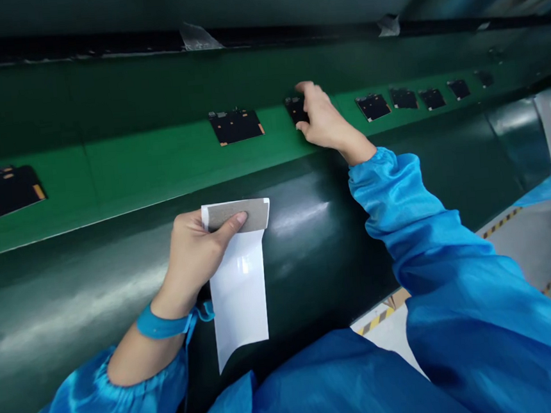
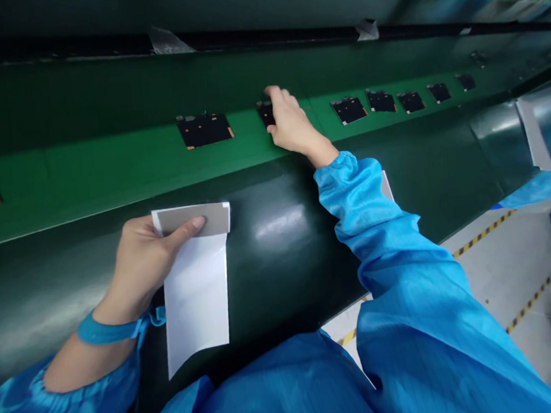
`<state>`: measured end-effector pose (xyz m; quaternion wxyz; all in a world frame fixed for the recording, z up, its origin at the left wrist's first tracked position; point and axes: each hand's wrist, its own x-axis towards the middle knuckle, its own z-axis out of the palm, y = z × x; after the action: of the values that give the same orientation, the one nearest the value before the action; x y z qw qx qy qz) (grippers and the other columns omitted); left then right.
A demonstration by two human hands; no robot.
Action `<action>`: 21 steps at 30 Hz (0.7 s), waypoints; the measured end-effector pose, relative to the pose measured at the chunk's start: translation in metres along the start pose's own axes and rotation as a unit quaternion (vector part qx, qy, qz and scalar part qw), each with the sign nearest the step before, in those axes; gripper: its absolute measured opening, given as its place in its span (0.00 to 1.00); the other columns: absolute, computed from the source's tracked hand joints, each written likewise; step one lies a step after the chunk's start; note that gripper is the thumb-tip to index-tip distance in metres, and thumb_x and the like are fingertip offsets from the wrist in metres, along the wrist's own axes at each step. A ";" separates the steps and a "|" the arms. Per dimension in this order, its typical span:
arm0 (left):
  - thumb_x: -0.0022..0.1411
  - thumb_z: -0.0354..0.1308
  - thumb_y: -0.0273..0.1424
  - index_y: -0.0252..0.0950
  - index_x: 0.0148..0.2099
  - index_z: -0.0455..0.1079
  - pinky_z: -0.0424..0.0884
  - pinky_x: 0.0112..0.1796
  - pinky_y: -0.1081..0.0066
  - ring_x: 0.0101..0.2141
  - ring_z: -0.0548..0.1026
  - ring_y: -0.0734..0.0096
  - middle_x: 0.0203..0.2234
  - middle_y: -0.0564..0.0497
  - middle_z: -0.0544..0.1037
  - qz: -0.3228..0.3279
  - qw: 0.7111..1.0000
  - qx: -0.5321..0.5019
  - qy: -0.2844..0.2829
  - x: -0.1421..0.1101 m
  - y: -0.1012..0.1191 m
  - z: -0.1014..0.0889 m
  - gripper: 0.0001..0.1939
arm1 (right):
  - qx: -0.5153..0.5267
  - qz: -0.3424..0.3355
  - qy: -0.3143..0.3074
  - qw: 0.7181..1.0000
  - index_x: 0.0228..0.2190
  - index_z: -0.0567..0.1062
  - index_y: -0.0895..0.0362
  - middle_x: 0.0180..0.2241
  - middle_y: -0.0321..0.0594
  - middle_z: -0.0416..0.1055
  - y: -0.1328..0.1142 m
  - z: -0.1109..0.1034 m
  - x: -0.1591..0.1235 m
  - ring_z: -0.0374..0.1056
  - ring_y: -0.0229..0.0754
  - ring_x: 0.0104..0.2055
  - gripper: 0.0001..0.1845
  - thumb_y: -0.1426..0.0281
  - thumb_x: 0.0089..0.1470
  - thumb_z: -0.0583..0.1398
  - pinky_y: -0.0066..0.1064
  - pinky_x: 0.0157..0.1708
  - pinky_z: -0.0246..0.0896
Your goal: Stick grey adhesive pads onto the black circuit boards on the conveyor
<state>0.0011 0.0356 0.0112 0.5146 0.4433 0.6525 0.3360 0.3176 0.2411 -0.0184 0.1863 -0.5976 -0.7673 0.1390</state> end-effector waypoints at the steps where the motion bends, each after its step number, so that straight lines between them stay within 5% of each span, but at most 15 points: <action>1: 0.50 0.78 0.48 0.37 0.36 0.85 0.79 0.29 0.67 0.34 0.84 0.54 0.34 0.45 0.88 0.001 1.000 -0.002 -0.001 0.000 0.000 0.000 0.20 | 0.008 0.023 0.004 1.000 0.60 0.62 0.53 0.51 0.50 0.72 0.007 -0.002 0.004 0.71 0.56 0.56 0.41 0.72 0.50 0.73 0.50 0.61 0.69; 5: 0.49 0.78 0.46 0.38 0.34 0.84 0.78 0.27 0.66 0.32 0.84 0.53 0.33 0.44 0.87 0.010 1.000 -0.016 -0.011 0.000 0.003 0.001 0.18 | 0.099 0.114 -0.033 0.988 0.57 0.60 0.55 0.36 0.38 0.72 0.036 -0.009 0.023 0.72 0.47 0.38 0.37 0.80 0.50 0.68 0.43 0.44 0.73; 8: 0.51 0.78 0.45 0.38 0.33 0.84 0.77 0.27 0.67 0.30 0.83 0.55 0.32 0.44 0.87 0.015 1.000 -0.018 -0.014 0.000 0.004 0.001 0.16 | 0.126 0.130 0.012 0.983 0.53 0.62 0.55 0.29 0.31 0.68 0.037 -0.010 0.027 0.69 0.44 0.32 0.29 0.80 0.54 0.64 0.39 0.39 0.70; 11: 0.52 0.77 0.44 0.37 0.33 0.84 0.75 0.26 0.68 0.29 0.82 0.57 0.31 0.45 0.87 0.017 0.999 -0.020 -0.019 0.000 0.004 0.001 0.15 | 0.139 0.067 0.058 0.986 0.49 0.65 0.53 0.30 0.34 0.67 0.006 0.002 0.022 0.69 0.44 0.33 0.20 0.72 0.59 0.66 0.39 0.39 0.69; 16: 0.52 0.77 0.44 0.36 0.35 0.84 0.76 0.27 0.69 0.31 0.82 0.58 0.33 0.45 0.87 0.016 0.999 -0.022 -0.017 -0.001 0.002 0.000 0.16 | 0.198 -0.067 -0.106 0.972 0.33 0.71 0.53 0.29 0.38 0.70 -0.068 0.030 0.012 0.67 0.43 0.34 0.13 0.62 0.59 0.69 0.36 0.37 0.69; 21: 0.52 0.76 0.43 0.37 0.35 0.84 0.77 0.29 0.68 0.32 0.83 0.57 0.33 0.45 0.87 0.022 0.999 -0.018 -0.021 0.000 0.001 0.001 0.15 | 0.186 -0.096 -0.155 0.965 0.28 0.74 0.55 0.28 0.39 0.72 -0.087 0.041 0.021 0.66 0.41 0.31 0.09 0.68 0.55 0.68 0.34 0.35 0.68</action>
<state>0.0024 0.0363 0.0121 0.5292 0.4549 0.6253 0.3494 0.2195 0.2398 -0.0143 0.1859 -0.4474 -0.8009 0.3519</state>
